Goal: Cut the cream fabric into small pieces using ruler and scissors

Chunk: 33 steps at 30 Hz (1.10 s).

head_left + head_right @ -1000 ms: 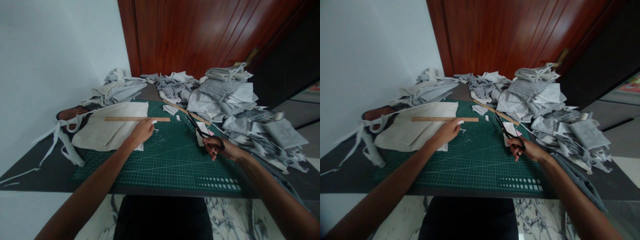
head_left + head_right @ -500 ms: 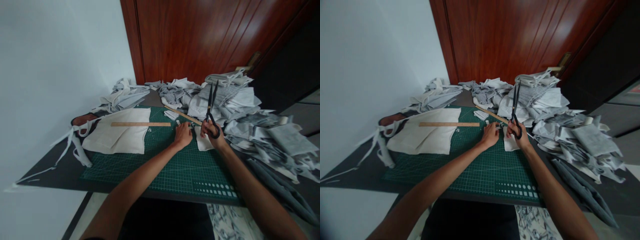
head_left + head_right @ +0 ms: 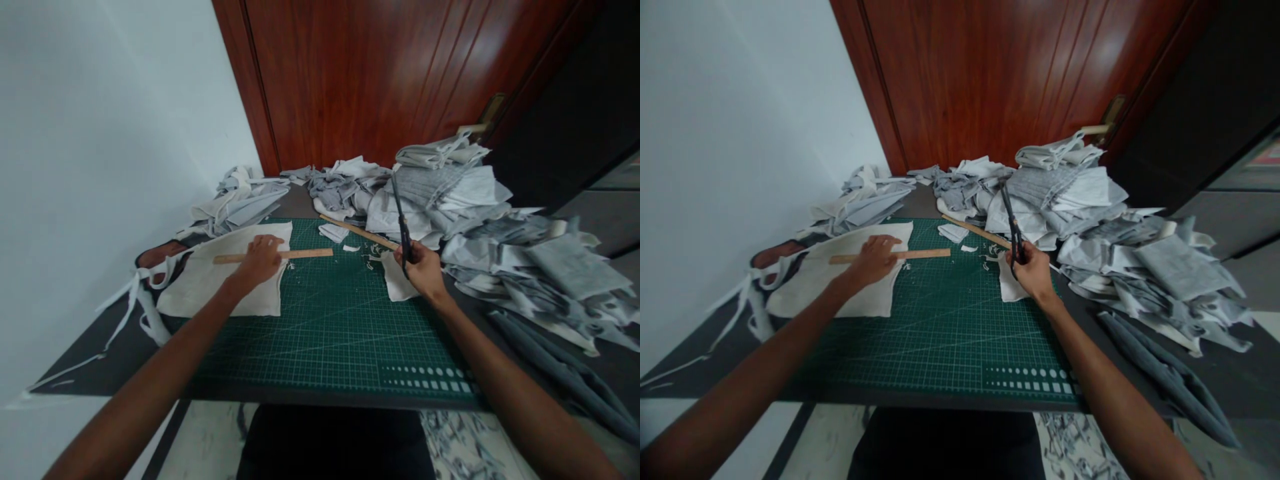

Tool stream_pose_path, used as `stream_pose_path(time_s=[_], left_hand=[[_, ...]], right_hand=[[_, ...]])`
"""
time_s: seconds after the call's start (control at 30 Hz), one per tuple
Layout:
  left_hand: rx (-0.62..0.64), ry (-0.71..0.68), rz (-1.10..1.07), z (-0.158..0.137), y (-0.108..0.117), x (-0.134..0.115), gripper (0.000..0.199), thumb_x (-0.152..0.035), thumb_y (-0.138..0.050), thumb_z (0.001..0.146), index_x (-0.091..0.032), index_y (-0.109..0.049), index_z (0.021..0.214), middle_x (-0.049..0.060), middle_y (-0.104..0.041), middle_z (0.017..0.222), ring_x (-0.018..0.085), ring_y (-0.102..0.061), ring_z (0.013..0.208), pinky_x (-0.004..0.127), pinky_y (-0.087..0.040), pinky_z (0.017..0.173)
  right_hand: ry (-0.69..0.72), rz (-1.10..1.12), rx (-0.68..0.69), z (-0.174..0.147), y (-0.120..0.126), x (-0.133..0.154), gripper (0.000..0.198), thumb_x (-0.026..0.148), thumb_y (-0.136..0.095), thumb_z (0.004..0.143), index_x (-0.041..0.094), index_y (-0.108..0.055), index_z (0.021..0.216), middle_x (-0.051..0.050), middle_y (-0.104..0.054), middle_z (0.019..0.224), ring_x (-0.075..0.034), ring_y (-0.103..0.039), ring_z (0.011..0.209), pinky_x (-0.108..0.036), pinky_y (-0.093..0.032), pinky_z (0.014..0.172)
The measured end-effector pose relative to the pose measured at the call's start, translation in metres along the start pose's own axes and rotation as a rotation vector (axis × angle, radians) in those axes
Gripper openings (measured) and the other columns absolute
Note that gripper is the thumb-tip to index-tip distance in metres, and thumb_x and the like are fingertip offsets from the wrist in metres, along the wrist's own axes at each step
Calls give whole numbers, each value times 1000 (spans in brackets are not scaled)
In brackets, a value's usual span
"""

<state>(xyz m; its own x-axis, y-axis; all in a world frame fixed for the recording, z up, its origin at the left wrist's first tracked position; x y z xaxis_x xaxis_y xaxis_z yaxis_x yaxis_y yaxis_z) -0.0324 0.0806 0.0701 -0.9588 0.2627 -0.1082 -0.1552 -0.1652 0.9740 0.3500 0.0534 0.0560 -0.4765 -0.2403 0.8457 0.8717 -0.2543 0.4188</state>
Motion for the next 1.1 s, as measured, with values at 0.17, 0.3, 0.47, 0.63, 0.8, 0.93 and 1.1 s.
stream_pose_path(time_s=[0.17,0.3,0.47,0.63,0.8,0.93,1.1], left_hand=[[55,-9,-19,-9,-17,67,27,-36,-45,98,-21,-61,115,15,-61,127,32,-54,124,50,-43,111],[43,-75,-84,-5,-15,69,20,-38,-45,97,-22,-56,104,15,-64,117,32,-58,115,48,-46,104],[-31,63,-276,6,-7,70,22,-39,-44,97,-20,-53,106,11,-66,95,29,-65,84,41,-51,77],[-52,188,-724,17,-16,38,33,-33,-54,92,-19,-52,122,1,-66,77,20,-62,64,30,-48,60],[177,270,-1259,25,-44,-44,44,-10,-67,83,-14,-54,125,6,-75,90,17,-70,75,30,-56,73],[251,238,-1344,35,-58,-83,46,-5,-74,80,-15,-59,122,10,-77,98,21,-74,87,36,-60,80],[251,-120,-1159,29,-49,-97,45,-14,-62,90,-17,-63,135,19,-70,131,29,-73,109,44,-61,87]], right_hand=[[79,-219,26,-6,-7,8,23,43,-64,86,21,-58,86,0,-55,67,-16,-51,59,-30,-38,59],[123,-282,37,-8,-10,15,19,39,-64,84,21,-59,83,2,-53,63,-15,-49,56,-29,-36,58],[109,-285,-19,-4,-4,9,22,41,-65,79,20,-63,85,3,-53,58,-15,-47,52,-28,-35,54],[109,-279,-44,-2,1,3,24,41,-65,79,19,-65,88,2,-56,60,-15,-50,52,-28,-37,55],[113,-315,-64,-2,4,6,25,43,-63,80,18,-65,87,1,-56,60,-15,-50,52,-28,-36,53],[114,-312,-58,-2,4,6,27,41,-65,79,18,-67,92,2,-57,60,-15,-52,52,-28,-38,54],[110,-340,-44,-1,4,2,24,38,-67,78,19,-68,91,1,-60,62,-16,-55,53,-27,-38,54]])
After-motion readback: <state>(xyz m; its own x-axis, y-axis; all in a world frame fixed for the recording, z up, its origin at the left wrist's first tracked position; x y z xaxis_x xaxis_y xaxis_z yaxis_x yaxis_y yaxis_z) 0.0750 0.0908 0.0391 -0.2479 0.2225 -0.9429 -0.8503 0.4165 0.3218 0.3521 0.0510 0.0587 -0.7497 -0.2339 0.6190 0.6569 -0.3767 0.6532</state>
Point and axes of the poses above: each hand's wrist, its own z-axis towards the middle knuckle, its own y-axis out of the back of the hand, x = y × z, the point moved 8 cm from there along z, towards the middle knuckle
